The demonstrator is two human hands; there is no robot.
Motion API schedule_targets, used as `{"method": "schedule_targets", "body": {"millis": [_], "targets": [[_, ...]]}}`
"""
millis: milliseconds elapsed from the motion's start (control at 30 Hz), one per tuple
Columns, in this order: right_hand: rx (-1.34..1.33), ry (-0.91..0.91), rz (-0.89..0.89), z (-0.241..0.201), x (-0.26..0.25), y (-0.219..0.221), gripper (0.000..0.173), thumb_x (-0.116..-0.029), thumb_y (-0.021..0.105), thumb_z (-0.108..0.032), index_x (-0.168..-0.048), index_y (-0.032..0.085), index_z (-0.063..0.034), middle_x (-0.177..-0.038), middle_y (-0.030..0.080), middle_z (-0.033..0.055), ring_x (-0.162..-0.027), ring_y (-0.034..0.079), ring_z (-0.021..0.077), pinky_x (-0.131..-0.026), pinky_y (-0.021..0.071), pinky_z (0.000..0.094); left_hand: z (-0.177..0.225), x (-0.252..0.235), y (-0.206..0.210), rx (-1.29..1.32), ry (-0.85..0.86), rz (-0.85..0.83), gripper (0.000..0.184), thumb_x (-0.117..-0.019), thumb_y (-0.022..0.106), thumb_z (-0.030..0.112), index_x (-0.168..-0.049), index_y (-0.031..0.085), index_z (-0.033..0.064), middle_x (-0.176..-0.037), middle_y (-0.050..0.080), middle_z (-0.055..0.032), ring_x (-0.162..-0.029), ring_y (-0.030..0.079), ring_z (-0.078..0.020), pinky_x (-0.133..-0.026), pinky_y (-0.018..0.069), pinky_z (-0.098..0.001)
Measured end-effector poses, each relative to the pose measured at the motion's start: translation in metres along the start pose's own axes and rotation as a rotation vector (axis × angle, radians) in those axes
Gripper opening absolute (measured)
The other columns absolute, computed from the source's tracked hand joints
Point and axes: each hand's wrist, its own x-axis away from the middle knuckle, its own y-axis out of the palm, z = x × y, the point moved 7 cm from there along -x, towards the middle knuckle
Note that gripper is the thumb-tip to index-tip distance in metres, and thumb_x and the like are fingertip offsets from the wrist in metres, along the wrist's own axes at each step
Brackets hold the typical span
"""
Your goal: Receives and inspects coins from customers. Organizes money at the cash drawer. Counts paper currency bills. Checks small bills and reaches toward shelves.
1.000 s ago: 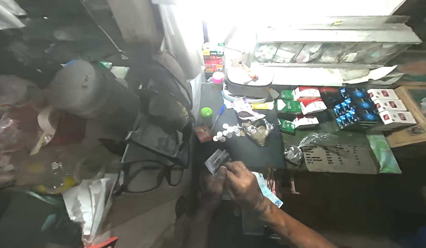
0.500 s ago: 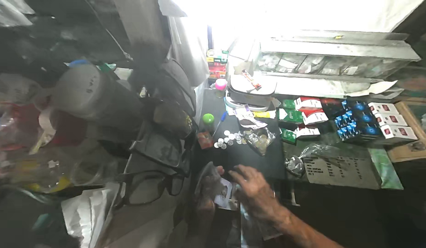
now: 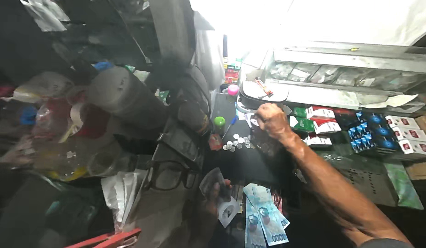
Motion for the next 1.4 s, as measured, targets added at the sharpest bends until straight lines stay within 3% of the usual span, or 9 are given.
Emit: {"method": "schedule_targets", "body": {"millis": [167,367,567,767,867,967,1133,1267,1400], "targets": [[-0.461,0.072,0.091,-0.048,0.047,-0.069,0.028,-0.0984,0.059,-0.004,-0.124,0.069,-0.0035,-0.113,0.073,0.0107,-0.091,0.070,0.0112,-0.086,0.0580,0.0288,-0.005,-0.005,0.008,0.013,-0.082,-0.003,0.021,-0.1036,0.045,0.000,-0.117,0.059,-0.0092,-0.098,0.078,-0.0134,-0.087,0.077,-0.0243,-0.083,0.0651,-0.0389],[-0.833,0.385,0.094,-0.103,0.145,-0.047,0.009,-0.0939,0.066,-0.006,-0.099,0.073,-0.0021,-0.087,0.073,-0.0039,-0.077,0.066,-0.0027,-0.073,0.0578,0.0178,0.000,-0.006,0.014,-0.141,0.016,-0.053,0.017,-0.1008,0.053,0.000,-0.113,0.061,-0.0091,-0.092,0.078,-0.0029,-0.084,0.075,-0.0094,-0.084,0.0633,-0.0288],[-1.062,0.772,0.210,-0.154,0.207,-0.001,0.018,-0.0983,0.063,-0.013,-0.082,0.067,-0.0067,-0.071,0.063,-0.0071,-0.062,0.058,-0.0017,-0.060,0.0507,0.0177,0.006,0.009,0.008,-0.263,0.026,-0.037,0.015,-0.0987,0.057,-0.001,-0.108,0.065,-0.0101,-0.093,0.076,-0.0012,-0.089,0.071,-0.0004,-0.087,0.0592,-0.0205],[-0.933,0.870,0.252,-0.176,0.219,0.013,0.032,-0.0954,0.070,-0.024,-0.068,0.060,-0.0108,-0.058,0.050,-0.0094,-0.050,0.045,-0.0024,-0.049,0.0388,0.0173,0.013,0.025,0.005,-0.285,0.074,-0.067,0.018,-0.0988,0.055,-0.002,-0.106,0.065,-0.0144,-0.095,0.074,-0.0014,-0.092,0.067,0.0073,-0.089,0.0545,-0.0137],[-0.857,0.893,0.236,-0.179,0.220,0.017,0.037,-0.0940,0.072,-0.031,-0.066,0.058,-0.0125,-0.055,0.048,-0.0091,-0.048,0.043,-0.0003,-0.049,0.0380,0.0200,0.011,0.032,-0.003,-0.291,-0.032,-0.082,0.032,-0.1086,0.042,0.014,-0.108,0.064,-0.0091,-0.092,0.071,0.0032,-0.088,0.066,0.0077,-0.086,0.0561,-0.0159],[-0.809,0.886,0.212,-0.184,0.221,0.023,0.039,-0.0943,0.071,-0.033,-0.065,0.057,-0.0123,-0.056,0.048,-0.0086,-0.049,0.044,0.0005,-0.050,0.0391,0.0216,0.014,0.040,-0.007,-0.301,0.052,-0.155,0.049,-0.1078,0.046,0.027,-0.113,0.059,-0.0196,-0.100,0.070,-0.0007,-0.095,0.061,0.0134,-0.090,0.0511,-0.0109],[-0.777,0.851,0.124,-0.195,0.219,0.028,0.034,-0.0952,0.069,-0.033,-0.072,0.062,-0.0100,-0.061,0.054,-0.0070,-0.054,0.050,0.0000,-0.054,0.0440,0.0217,-0.001,0.037,-0.015,-0.202,0.025,-0.125,0.023,-0.1022,0.054,0.005,-0.115,0.064,-0.0111,-0.101,0.076,-0.0050,-0.094,0.072,-0.0047,-0.089,0.0598,-0.0251],[-0.793,0.698,-0.044,-0.208,0.231,0.037,0.031,-0.0966,0.067,-0.034,-0.093,0.069,-0.0034,-0.075,0.066,0.0025,-0.065,0.061,0.0069,-0.064,0.0525,0.0282,0.004,0.032,-0.018,0.082,0.045,-0.174,0.025,-0.1051,0.051,0.010,-0.120,0.062,-0.0067,-0.107,0.077,-0.0154,-0.098,0.076,-0.0280,-0.091,0.0628,-0.0427],[-0.655,0.585,-0.047,-0.189,0.249,0.013,0.029,-0.0988,0.066,-0.028,-0.106,0.074,-0.0005,-0.099,0.074,0.0114,-0.086,0.071,0.0148,-0.082,0.0598,0.0324,0.026,0.036,-0.020,0.139,0.032,-0.233,0.028,-0.1064,0.051,0.017,-0.123,0.061,-0.0032,-0.107,0.077,-0.0165,-0.098,0.076,-0.0312,-0.092,0.0626,-0.0448]]}}
